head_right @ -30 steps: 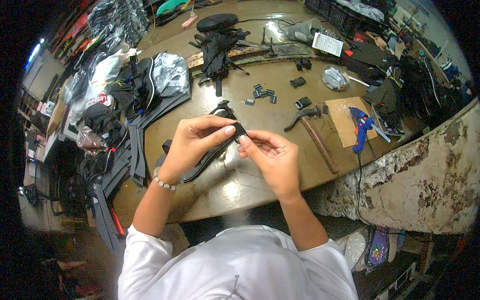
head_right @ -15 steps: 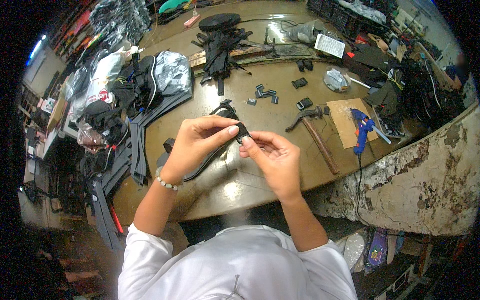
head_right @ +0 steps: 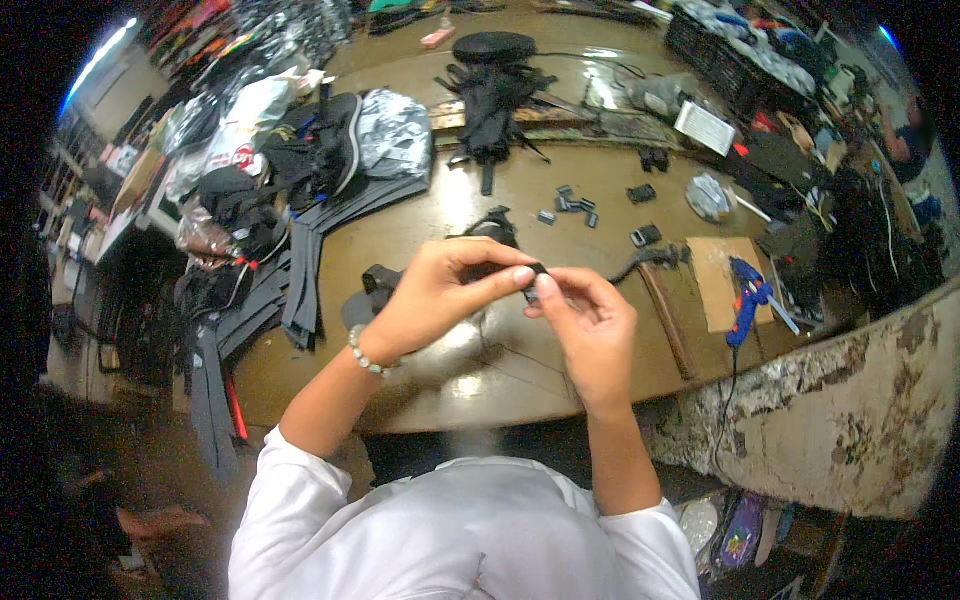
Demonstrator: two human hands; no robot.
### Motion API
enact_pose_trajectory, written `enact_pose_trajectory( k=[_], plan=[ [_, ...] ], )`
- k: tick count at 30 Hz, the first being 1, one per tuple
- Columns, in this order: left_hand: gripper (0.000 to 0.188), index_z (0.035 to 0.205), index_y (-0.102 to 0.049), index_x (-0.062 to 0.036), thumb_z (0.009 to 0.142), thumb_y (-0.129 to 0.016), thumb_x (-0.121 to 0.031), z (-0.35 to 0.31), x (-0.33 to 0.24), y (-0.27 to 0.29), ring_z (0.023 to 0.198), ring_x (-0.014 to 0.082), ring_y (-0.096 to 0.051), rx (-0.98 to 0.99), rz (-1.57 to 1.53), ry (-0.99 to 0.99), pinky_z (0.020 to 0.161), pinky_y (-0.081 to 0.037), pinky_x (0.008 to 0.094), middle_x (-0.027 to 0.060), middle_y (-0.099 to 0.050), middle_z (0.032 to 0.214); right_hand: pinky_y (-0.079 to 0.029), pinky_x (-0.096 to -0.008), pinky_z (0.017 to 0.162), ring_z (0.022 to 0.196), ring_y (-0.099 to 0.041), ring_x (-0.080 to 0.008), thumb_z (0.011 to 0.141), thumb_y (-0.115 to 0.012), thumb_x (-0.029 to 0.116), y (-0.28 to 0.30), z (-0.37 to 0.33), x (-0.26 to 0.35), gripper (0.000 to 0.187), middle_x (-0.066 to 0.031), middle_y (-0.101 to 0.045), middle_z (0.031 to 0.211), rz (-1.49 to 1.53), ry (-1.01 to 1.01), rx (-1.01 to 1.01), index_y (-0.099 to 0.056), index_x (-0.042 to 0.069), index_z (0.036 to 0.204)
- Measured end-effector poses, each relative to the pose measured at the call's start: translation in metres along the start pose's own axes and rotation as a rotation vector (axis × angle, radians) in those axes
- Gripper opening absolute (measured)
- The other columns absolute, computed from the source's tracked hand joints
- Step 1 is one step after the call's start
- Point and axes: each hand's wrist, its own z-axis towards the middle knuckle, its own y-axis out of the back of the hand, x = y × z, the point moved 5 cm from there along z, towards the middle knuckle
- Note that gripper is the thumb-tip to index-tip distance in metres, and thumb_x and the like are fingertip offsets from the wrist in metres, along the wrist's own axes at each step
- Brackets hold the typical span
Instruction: The person assembles a black sandal by attaching straps and plastic buckles to the sole. They use a hot glue gun to secure the components and thread the straps through the buckles, repeating the process for multiple parts.
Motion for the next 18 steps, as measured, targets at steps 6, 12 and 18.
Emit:
enact_pose_trajectory(
  k=[6, 12, 18],
  plan=[
    [0.02, 0.092, -0.064, 0.0023, 0.088, -0.07, -0.017, -0.007, -0.005, 0.003, 0.076, 0.0157, -0.058, 0.049, 0.167, -0.187, 0.07, -0.047, 0.0284, 0.0079, -0.062, 0.085, -0.055, -0.0265, 0.073, 0.086, -0.06, -0.0131, 0.091, -0.065, 0.005, -0.001, -0.001, 0.0, 0.013, -0.0064, -0.06, 0.096, -0.076, 0.046, -0.02, -0.061, -0.004, 0.098],
    [0.022, 0.095, -0.06, 0.0004, 0.091, -0.063, -0.021, -0.017, -0.01, 0.0, 0.097, 0.023, -0.057, 0.038, 0.442, -0.307, 0.087, -0.043, 0.0396, 0.0093, -0.062, 0.096, -0.054, -0.028, 0.079, 0.091, -0.058, -0.0131, 0.092, -0.065, 0.008, -0.003, -0.002, -0.012, 0.014, -0.0056, -0.055, 0.1, -0.149, 0.077, 0.031, -0.059, -0.002, 0.099],
    [0.114, 0.152, -0.019, -0.0191, 0.063, -0.075, -0.064, -0.065, 0.02, 0.049, 0.134, 0.0418, -0.033, -0.093, 1.281, 0.023, 0.105, -0.026, 0.0659, 0.0259, -0.035, 0.142, -0.049, -0.0379, 0.091, 0.112, -0.054, -0.0226, 0.098, -0.049, 0.045, 0.025, 0.048, -0.032, 0.062, -0.0148, -0.05, 0.134, -0.018, -0.181, 0.172, -0.04, 0.002, 0.141]
  ],
)
